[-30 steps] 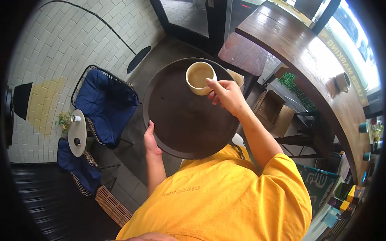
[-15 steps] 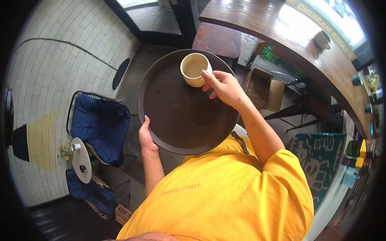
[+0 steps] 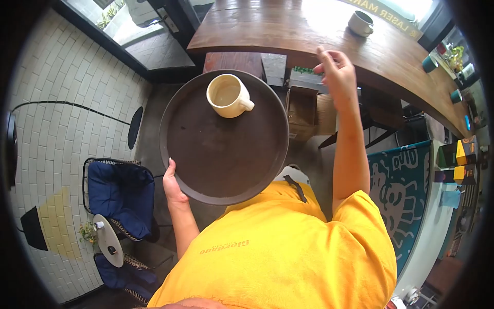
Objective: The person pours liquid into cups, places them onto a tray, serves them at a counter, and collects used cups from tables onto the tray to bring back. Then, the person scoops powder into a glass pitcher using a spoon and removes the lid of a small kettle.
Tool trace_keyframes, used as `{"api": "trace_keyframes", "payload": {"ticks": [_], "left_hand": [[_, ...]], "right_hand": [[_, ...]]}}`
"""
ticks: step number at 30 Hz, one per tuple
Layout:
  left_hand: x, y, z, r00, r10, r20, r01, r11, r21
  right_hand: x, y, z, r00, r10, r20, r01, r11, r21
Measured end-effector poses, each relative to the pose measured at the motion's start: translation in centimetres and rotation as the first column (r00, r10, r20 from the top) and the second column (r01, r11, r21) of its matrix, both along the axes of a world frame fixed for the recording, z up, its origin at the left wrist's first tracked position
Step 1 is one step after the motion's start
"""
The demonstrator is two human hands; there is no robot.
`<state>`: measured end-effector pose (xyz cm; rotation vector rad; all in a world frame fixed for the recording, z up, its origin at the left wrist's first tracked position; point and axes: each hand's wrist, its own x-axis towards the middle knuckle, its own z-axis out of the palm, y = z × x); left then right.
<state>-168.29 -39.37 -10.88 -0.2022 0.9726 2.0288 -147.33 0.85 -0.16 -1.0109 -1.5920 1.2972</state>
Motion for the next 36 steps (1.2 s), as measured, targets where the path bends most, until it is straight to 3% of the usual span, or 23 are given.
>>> {"api": "trace_keyframes", "payload": {"ticks": [4,7,12,14,18,22,24,28,31,36], "left_hand": [[3.5,3.1,0.4,0.999,0.043,0.012,-0.043,0.999,-0.03],[6.8,5.6,1.2,0.989,0.144,-0.044,-0.148,0.984,-0.102],[11.3,8.5,0.4,0.971,0.229,-0.074,-0.236,0.966,-0.11],[12.8,9.6,0.4,0.959,0.269,-0.087,-0.279,0.952,-0.126],[15.3,10.6,0.8,0.938,0.341,-0.059,-0.346,0.927,-0.144],[16.4,10.3,0.6,0.919,0.387,-0.082,-0.395,0.908,-0.138],[16.8,10.0,0.9,0.906,0.415,-0.084,-0.423,0.894,-0.149],[16.8,8.3,0.0,0.892,0.449,-0.059,-0.453,0.882,-0.133],[16.7,6.8,0.2,0.848,0.52,-0.101,-0.529,0.831,-0.169],[15.6,3.0,0.2,0.809,0.577,-0.113,-0.587,0.787,-0.19]], "right_hand": [[4.4,11.6,-0.6,0.95,-0.307,0.062,0.302,0.95,0.08],[7.0,18.9,-0.9,0.945,-0.305,0.116,0.307,0.952,-0.004],[7.8,25.5,-1.7,0.98,-0.184,0.073,0.19,0.979,-0.079],[7.4,26.2,-1.6,0.998,-0.048,0.038,0.054,0.981,-0.187],[6.5,27.9,-1.8,0.999,0.009,-0.037,-0.022,0.935,-0.354],[5.4,28.8,-2.5,0.996,-0.02,-0.084,-0.013,0.927,-0.375],[5.1,29.9,-3.7,0.981,-0.036,-0.192,-0.027,0.948,-0.317],[5.1,26.7,-1.7,0.979,-0.025,-0.203,-0.024,0.972,-0.232],[4.9,21.0,1.8,0.915,0.193,-0.355,-0.266,0.949,-0.17],[3.8,12.6,3.6,0.812,0.416,-0.409,-0.523,0.829,-0.197]]}}
